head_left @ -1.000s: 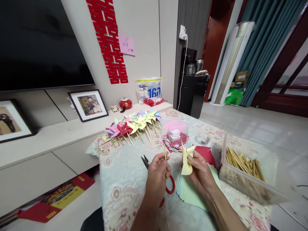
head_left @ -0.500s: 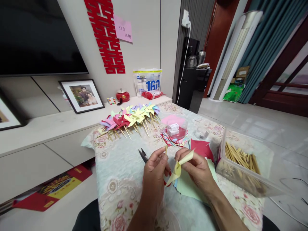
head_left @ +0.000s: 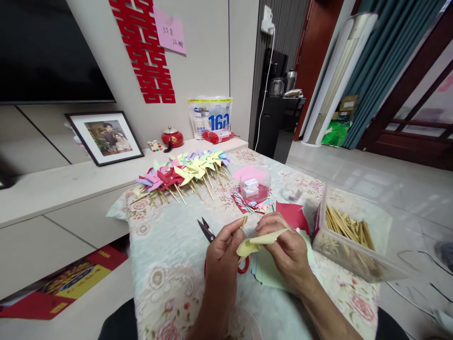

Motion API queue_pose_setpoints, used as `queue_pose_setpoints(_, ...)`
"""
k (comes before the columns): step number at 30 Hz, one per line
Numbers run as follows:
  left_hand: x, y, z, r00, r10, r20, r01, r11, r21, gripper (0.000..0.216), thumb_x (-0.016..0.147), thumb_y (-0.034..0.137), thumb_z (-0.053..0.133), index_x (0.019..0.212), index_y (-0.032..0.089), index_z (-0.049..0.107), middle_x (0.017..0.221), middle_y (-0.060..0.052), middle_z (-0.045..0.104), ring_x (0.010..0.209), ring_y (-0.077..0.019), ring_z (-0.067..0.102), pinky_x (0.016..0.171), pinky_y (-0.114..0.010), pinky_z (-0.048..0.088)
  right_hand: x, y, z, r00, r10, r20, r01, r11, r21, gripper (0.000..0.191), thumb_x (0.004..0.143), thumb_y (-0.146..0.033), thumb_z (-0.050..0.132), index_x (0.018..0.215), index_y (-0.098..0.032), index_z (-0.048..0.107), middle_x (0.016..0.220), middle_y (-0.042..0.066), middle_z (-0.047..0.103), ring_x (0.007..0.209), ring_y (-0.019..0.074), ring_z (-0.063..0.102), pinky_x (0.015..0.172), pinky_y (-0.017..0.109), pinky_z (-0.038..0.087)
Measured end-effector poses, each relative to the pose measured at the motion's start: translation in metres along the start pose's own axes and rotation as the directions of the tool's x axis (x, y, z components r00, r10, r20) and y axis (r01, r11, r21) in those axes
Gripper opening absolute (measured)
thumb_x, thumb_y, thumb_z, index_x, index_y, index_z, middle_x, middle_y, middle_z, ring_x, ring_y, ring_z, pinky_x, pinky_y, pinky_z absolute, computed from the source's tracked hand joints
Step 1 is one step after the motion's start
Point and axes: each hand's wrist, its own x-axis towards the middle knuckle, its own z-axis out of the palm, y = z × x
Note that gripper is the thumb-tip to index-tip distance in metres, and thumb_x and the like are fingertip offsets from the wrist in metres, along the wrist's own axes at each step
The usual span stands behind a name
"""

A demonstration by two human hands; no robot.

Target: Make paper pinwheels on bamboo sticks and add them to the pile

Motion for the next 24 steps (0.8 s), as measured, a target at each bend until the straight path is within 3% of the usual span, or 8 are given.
queue_pose_setpoints(8, -0.0031, -0.0015, -0.0004, 0.998, 0.024, 0.054, -0.03, 0.995, 0.097, 0.04, 0.073, 0.042, 0.075, 0.104, 0.016, 0.077, 0.05, 0.006, 0.044, 0.045, -0.007, 0.033, 0.043, -0.019, 0.026, 0.0021, -0.0006, -0.0016, 0.994, -0.105, -0.041, 0.1, 0.988, -0.117, 0.023, 0.092, -0.005, 0.053, 0.093, -0.022, 0.068, 0.088, 0.004, 0.064, 0.087, 0.0192, 0.06, 0.077, 0.035, 0.047)
queue_pose_setpoints(24, -0.0095, -0.0055, -0.0054, 0.976, 0.055, 0.212, -0.083, 0.988, 0.128, 0.033, 0.073, 0.029, 0.075, 0.106, 0.021, 0.077, 0.065, -0.001, 0.058, 0.056, -0.0129, 0.047, 0.052, -0.024, 0.037, -0.0011, -0.0092, -0.0048, 0.964, -0.235, -0.124, 0.185, 0.929, -0.32, 0.028, 0.087, -0.003, 0.05, 0.097, -0.023, 0.066, 0.089, 0.006, 0.062, 0.088, 0.0215, 0.056, 0.075, 0.039, 0.047)
